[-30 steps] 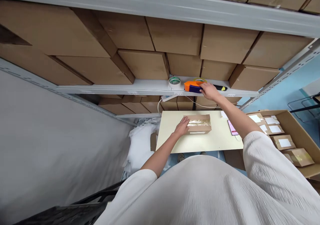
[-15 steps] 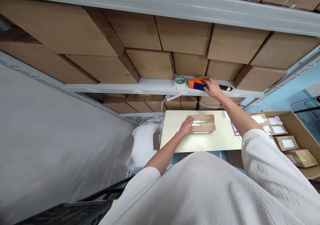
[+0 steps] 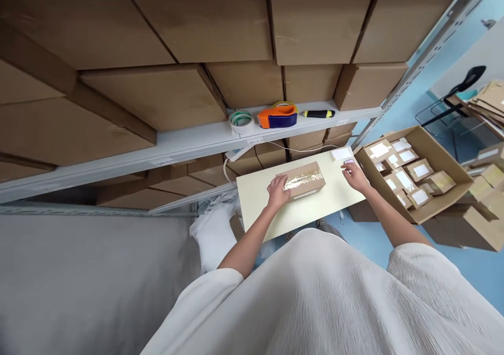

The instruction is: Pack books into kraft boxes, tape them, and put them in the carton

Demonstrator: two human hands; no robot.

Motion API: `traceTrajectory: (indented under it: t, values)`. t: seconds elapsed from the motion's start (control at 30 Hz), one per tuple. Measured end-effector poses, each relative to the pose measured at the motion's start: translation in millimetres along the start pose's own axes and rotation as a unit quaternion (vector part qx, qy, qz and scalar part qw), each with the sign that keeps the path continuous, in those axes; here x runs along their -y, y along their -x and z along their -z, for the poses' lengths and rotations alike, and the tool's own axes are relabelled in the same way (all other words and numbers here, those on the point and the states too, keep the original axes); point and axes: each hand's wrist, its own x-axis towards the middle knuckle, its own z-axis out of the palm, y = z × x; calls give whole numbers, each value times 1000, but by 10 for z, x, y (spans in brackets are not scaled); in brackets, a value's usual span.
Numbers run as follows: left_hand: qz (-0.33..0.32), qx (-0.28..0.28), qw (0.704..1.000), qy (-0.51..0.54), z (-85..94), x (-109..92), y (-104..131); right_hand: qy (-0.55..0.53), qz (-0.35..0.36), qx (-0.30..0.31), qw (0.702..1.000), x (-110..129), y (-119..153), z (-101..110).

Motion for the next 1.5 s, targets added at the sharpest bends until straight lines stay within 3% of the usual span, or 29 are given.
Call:
traceTrajectory:
  t: [0.13, 0.27, 0.53, 0.7, 0.97, 1.2, 1.5]
  values:
    - [29, -52, 998, 22, -22, -192, -60, 3, -106, 3, 994, -449, 295, -48]
    - [-3, -31, 999, 44, -116, -538, -176, 9, -149, 32, 988, -688, 194, -17]
    - [-30, -20, 996, 86, -684, -1486, -596, 23, -118, 137, 983, -1301, -521, 238]
    - [5, -20, 995, 100, -1119, -1885, -920, 44, -114, 168, 978, -1810, -1094, 381]
    - [72, -13, 988, 137, -1632, -2121, -1246, 79, -108, 243, 961, -2285, -1775, 277]
    - [110, -20, 980, 163, -1801, -2199, -1420, 68, -127, 281, 949, -2485, -2105, -29]
    - [139, -20, 971, 192, -1928, -2181, -1425, 21, -166, 310, 936, -2561, -2196, -233]
